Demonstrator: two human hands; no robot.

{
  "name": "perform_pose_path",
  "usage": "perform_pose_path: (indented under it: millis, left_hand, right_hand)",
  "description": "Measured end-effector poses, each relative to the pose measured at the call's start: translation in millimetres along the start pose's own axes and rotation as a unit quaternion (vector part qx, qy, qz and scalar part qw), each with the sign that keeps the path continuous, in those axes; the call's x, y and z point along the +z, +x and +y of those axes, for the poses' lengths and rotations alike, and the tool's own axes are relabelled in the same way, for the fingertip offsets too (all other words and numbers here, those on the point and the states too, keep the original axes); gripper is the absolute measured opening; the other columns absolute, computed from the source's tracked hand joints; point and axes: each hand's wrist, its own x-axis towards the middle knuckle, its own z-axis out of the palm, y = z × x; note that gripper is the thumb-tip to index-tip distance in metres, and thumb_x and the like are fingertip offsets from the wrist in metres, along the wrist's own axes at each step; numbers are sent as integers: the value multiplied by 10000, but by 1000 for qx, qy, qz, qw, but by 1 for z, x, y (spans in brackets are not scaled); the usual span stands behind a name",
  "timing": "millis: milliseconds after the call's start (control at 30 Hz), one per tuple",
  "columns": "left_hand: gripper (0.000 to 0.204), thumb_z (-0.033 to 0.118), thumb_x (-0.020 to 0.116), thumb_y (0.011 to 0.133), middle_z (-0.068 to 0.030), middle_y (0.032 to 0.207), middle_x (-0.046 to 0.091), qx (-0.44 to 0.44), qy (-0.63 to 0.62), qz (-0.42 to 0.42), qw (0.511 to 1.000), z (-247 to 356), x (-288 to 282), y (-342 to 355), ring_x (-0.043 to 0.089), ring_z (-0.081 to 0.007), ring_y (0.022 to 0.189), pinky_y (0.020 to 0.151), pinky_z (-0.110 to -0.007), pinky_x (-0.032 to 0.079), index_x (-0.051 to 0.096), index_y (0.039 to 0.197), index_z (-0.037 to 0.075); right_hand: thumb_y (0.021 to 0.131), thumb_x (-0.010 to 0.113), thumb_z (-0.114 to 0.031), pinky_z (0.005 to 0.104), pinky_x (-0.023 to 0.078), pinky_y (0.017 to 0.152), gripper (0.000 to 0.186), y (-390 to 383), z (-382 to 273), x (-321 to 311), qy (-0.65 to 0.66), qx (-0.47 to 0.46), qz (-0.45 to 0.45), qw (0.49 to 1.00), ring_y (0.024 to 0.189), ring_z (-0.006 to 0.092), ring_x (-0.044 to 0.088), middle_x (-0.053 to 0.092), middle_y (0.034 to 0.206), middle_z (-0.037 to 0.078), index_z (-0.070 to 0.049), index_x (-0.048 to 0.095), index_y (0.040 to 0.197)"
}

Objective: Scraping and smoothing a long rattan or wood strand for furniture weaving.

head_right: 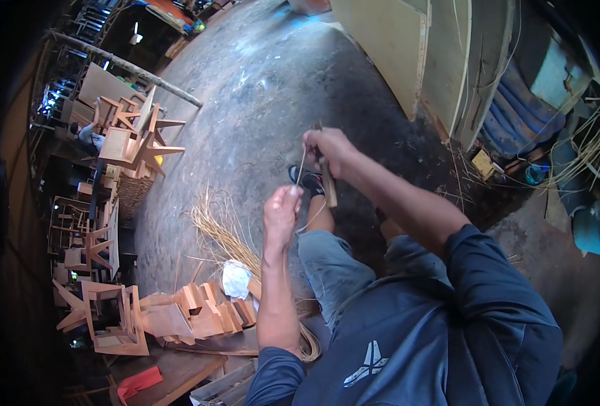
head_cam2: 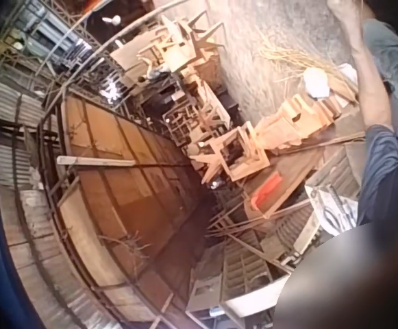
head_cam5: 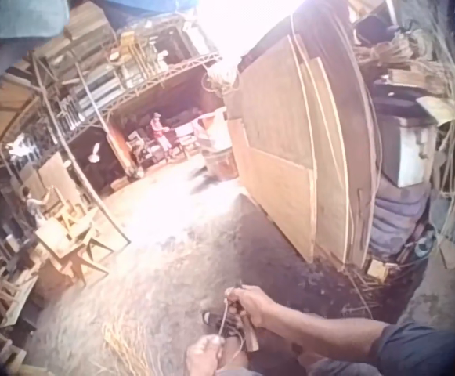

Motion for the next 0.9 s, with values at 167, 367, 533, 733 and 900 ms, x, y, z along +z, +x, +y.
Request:
perform_pose_path:
  millis: [167, 367, 533, 733, 900]
  left_hand:
    - [206, 192, 535, 895, 29, 659, 497, -45, 111, -3, 993, -31, -61, -65, 412, -42, 562, 498, -205, 327, 611, 867, 3]
    - [209, 205, 545, 889, 14, 662, 526, -238, 101, 68, 964, -53, -113, -106, 437, -44, 539, 476, -185, 344, 615, 959, 21]
    - [157, 157, 497, 926, 8, 664, 513, -192, -174, -2, 966, -54, -45, -81, 373, -36, 444, 381, -163, 283, 560, 1013, 44]
    - [152, 171, 527, 909, -31, 724, 592, -150, -217, 4, 965, -43, 18, -35, 505, -66, 489, 421, -173, 378, 535, 1000, 49]
    - [165, 185, 545, 899, -51, 756, 618, -145, -165, -43, 975, -31, 30, -39, 565, -91, 534, 460, -186, 423, 539, 974, 38]
  right_hand:
    - [713, 510, -70, 289, 420, 429, 51, 48, -76, -51, 21, -75, -22, 997, 510, 160, 523, 525, 600, 52, -60, 560, 718]
    - [904, 496, -239, 261, 436, 467, 211, 91, -189, -115, -148, -295, 76, 941, 552, 122, 536, 557, 695, 41, -38, 556, 876]
    - [917, 490, -305, 295, 448, 556, 276, 82, -138, -155, -792, -238, -5, 563, 628, 161, 539, 540, 782, 44, -42, 572, 924]
    - [871, 563, -266, 246, 407, 500, 233, -69, 17, -86, -340, 96, -137, 925, 547, 86, 500, 528, 602, 1, -60, 581, 762]
    - [906, 546, -310, 207, 347, 461, 476, -108, 67, -79, -142, 100, -209, 962, 541, 71, 462, 495, 646, 4, -17, 439, 1265]
